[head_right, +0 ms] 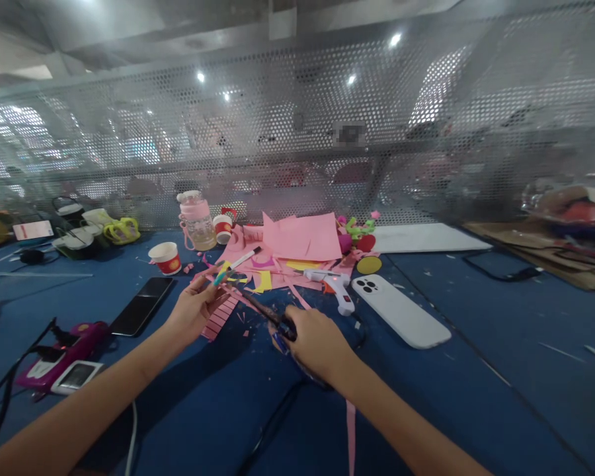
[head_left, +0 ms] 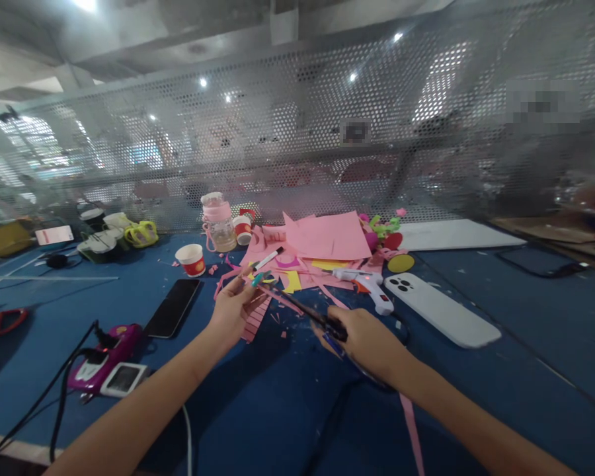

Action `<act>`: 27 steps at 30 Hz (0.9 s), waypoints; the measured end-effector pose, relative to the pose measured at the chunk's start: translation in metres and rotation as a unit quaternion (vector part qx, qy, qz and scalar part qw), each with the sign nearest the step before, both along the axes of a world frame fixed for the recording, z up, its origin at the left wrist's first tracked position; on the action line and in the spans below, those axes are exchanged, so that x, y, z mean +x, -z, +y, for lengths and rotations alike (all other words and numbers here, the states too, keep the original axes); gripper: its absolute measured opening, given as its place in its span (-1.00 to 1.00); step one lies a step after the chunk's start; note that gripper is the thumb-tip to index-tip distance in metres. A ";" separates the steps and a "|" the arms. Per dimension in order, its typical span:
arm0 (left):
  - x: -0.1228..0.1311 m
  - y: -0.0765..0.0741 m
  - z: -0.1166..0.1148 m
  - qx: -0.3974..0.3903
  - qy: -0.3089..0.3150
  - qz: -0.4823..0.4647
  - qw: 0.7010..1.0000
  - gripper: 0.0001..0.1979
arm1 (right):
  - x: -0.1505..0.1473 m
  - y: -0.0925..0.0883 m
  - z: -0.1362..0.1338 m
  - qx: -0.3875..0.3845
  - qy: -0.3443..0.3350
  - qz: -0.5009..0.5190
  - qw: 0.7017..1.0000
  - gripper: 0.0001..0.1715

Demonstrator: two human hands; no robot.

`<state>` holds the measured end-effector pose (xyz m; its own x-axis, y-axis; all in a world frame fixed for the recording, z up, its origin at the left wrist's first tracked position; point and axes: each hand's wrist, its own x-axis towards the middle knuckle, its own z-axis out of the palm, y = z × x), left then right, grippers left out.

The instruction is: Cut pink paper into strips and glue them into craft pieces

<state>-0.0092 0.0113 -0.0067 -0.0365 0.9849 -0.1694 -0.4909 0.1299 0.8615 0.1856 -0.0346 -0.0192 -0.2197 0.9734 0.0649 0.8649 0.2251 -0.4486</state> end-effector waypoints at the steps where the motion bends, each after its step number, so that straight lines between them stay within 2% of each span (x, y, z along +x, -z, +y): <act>1: -0.001 0.000 0.001 0.003 -0.010 -0.002 1.000 -0.65 | 0.003 0.001 0.002 0.010 0.006 0.007 1.000 -0.71; 5: 0.000 -0.002 0.000 -0.009 0.000 0.024 1.000 -0.72 | 0.011 0.004 0.010 0.057 0.036 0.044 0.997 -0.67; 11: 0.005 0.000 -0.006 0.020 0.081 0.075 0.994 -0.76 | 0.014 0.006 0.015 0.079 0.056 0.086 0.992 -0.67; 14: 0.003 0.003 -0.003 -0.036 0.108 0.065 0.991 -0.96 | 0.016 0.005 0.017 0.082 0.062 0.103 0.989 -0.66; 17: 0.000 0.005 0.003 -0.118 0.140 0.009 0.983 -0.86 | 0.020 0.004 0.020 0.081 0.062 0.133 0.986 -0.63; 20: -0.002 0.004 0.005 -0.153 0.183 -0.008 0.971 -0.77 | 0.026 0.005 0.025 0.066 0.077 0.172 0.980 -0.62; 22: -0.001 0.003 0.004 -0.130 0.204 0.016 0.970 -0.76 | 0.027 0.006 0.026 0.036 0.097 0.222 0.969 -0.63; 25: 0.000 0.003 0.002 -0.040 0.201 0.080 0.976 -0.79 | 0.026 0.001 0.023 -0.031 0.120 0.323 0.938 -0.63; 27: -0.001 0.003 0.001 0.005 0.208 0.145 0.967 -0.80 | 0.025 -0.006 0.019 -0.086 0.118 0.367 0.919 -0.62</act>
<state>-0.0103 0.0127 -0.0095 0.3180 0.9263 -0.2021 -0.1352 0.2553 0.9574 0.2111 -0.0157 -0.0136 0.0408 0.9980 -0.0476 0.3306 -0.0585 -0.9419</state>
